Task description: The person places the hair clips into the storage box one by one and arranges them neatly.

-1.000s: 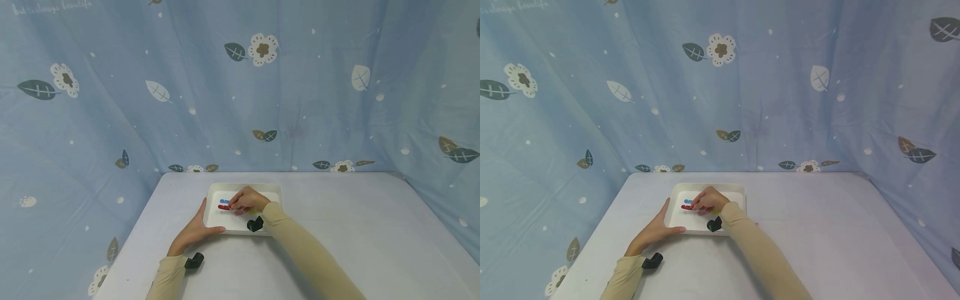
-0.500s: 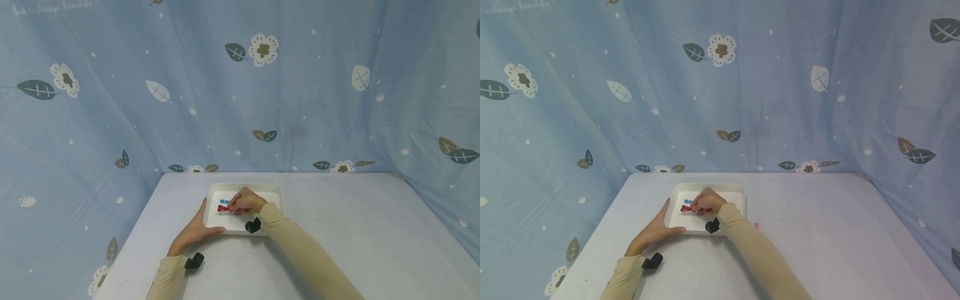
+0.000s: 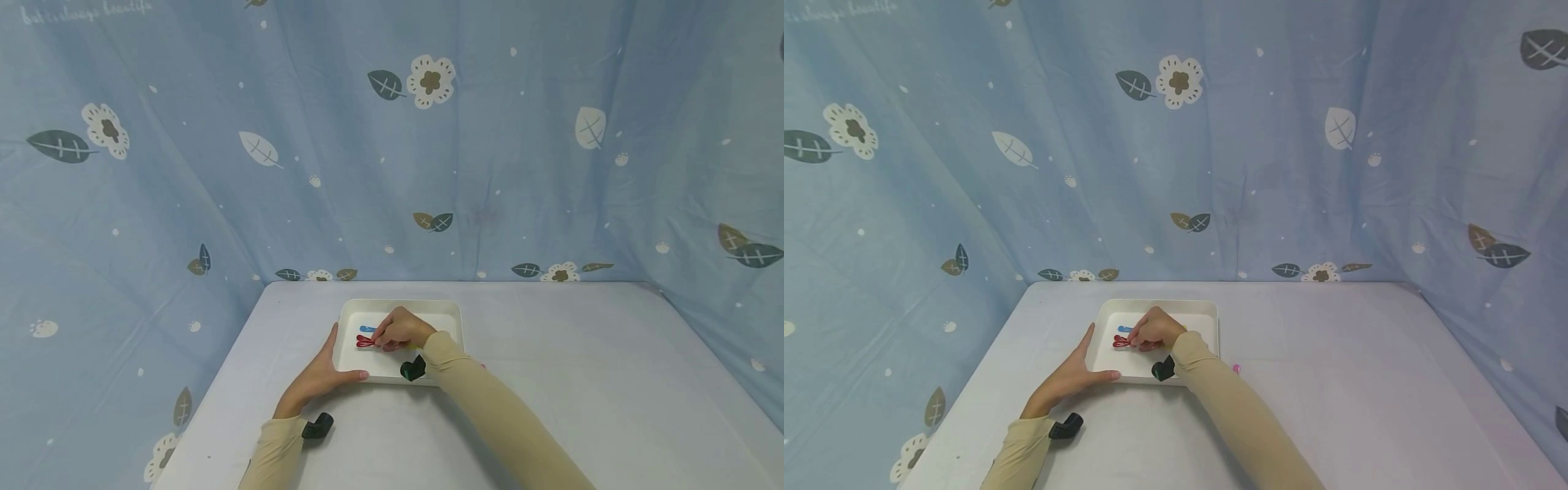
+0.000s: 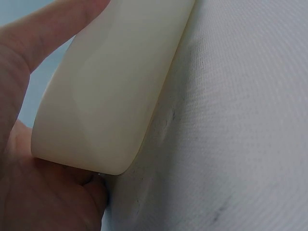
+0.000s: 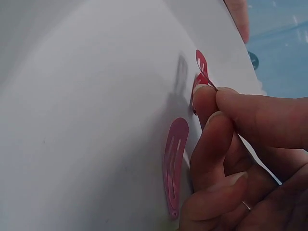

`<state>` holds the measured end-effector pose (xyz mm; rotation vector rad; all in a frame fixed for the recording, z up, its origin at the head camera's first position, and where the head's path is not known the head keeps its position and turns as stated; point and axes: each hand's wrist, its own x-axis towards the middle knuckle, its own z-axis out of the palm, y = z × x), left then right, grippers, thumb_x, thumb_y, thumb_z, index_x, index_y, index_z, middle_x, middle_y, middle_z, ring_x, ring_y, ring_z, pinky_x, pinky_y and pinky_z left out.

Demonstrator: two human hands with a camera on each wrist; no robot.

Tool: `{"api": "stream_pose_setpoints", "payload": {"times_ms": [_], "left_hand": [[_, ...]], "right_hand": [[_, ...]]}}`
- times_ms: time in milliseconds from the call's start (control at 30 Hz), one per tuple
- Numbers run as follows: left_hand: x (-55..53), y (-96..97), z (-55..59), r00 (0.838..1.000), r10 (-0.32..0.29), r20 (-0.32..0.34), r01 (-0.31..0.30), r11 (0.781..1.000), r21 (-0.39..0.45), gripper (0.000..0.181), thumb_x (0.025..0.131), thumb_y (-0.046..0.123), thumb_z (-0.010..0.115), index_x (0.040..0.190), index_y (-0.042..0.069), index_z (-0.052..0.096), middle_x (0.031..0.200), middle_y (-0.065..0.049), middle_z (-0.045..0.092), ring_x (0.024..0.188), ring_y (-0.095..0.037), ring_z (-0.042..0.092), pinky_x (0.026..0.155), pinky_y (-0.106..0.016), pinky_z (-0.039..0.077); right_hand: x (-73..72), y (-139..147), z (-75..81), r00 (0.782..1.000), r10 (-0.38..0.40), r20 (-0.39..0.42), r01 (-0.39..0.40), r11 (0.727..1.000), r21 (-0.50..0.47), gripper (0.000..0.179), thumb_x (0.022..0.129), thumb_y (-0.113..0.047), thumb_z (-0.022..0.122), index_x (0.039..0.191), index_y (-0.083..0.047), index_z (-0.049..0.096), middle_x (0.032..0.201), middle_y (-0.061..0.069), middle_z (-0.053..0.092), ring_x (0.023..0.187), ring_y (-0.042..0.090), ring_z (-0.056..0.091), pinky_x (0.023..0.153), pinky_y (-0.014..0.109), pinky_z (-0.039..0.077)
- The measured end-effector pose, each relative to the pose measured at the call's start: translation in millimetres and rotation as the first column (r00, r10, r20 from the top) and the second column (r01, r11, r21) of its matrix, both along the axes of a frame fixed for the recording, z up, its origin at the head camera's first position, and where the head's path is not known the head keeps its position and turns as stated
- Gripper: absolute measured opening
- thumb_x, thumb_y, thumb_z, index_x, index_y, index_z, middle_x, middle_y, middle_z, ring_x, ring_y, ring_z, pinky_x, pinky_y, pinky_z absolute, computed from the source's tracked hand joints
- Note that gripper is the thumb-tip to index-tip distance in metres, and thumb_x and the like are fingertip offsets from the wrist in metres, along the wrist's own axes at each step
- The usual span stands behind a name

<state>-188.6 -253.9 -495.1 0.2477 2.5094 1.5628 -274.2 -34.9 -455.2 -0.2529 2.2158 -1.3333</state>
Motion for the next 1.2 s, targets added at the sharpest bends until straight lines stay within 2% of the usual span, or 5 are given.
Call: {"api": "stream_pose_setpoints", "payload": {"times_ms": [167,400,800,1000,1200], "left_hand": [[0.6,0.3,0.3,1.0,0.011,0.009,-0.011,1.0,-0.003,0.134,0.076,0.034,0.093,0.167,0.02,-0.004,0.173,-0.009,0.019,0.151,-0.03,0.034,0.122,-0.055,0.027],[0.7,0.1,0.8,1.0,0.004,-0.002,-0.004,1.0,-0.007,0.135,0.076,0.035,0.093,0.167,0.019,-0.004,0.173,-0.009,0.019,0.151,-0.029,0.034,0.121,-0.054,0.027],[1.0,-0.3,0.7,1.0,0.004,-0.004,-0.004,1.0,-0.005,0.136,0.075,0.037,0.094,0.167,0.02,-0.004,0.173,-0.008,0.02,0.148,-0.028,0.038,0.12,-0.052,0.029],[0.6,-0.2,0.0,1.0,-0.005,-0.019,0.005,1.0,0.001,0.133,0.075,0.036,0.094,0.167,0.021,-0.001,0.171,-0.008,0.025,0.144,-0.026,0.042,0.118,-0.051,0.031],[0.4,-0.2,-0.6,1.0,-0.004,-0.028,0.004,1.0,0.002,0.133,0.075,0.035,0.094,0.167,0.022,0.0,0.169,-0.007,0.028,0.143,-0.026,0.044,0.117,-0.051,0.032]], "right_hand": [[-1.1,-1.0,-1.4,1.0,0.0,-0.008,0.0,1.0,0.018,0.005,0.088,-0.002,0.079,0.091,-0.004,0.083,0.074,0.003,0.075,0.057,0.009,0.061,0.051,0.02,0.045],[4.4,-3.8,2.7,0.999,-0.005,-0.052,0.009,0.997,0.074,0.006,0.088,-0.001,0.078,0.092,-0.003,0.083,0.074,0.004,0.075,0.053,0.007,0.055,0.049,0.019,0.04],[6.8,-5.2,5.6,0.997,0.009,-0.071,-0.004,0.998,0.066,0.006,0.086,0.001,0.079,0.091,0.0,0.082,0.065,0.003,0.068,0.051,0.007,0.052,0.048,0.019,0.041],[7.3,-5.9,5.8,0.998,0.006,-0.063,-0.002,0.998,0.057,0.006,0.084,0.002,0.079,0.09,0.001,0.082,0.067,0.003,0.069,0.051,0.007,0.053,0.05,0.018,0.045],[8.6,-7.2,6.9,0.998,0.005,-0.069,-0.001,0.998,0.067,0.005,0.085,0.002,0.079,0.089,0.002,0.082,0.065,0.002,0.068,0.05,0.007,0.051,0.049,0.018,0.043]]}}
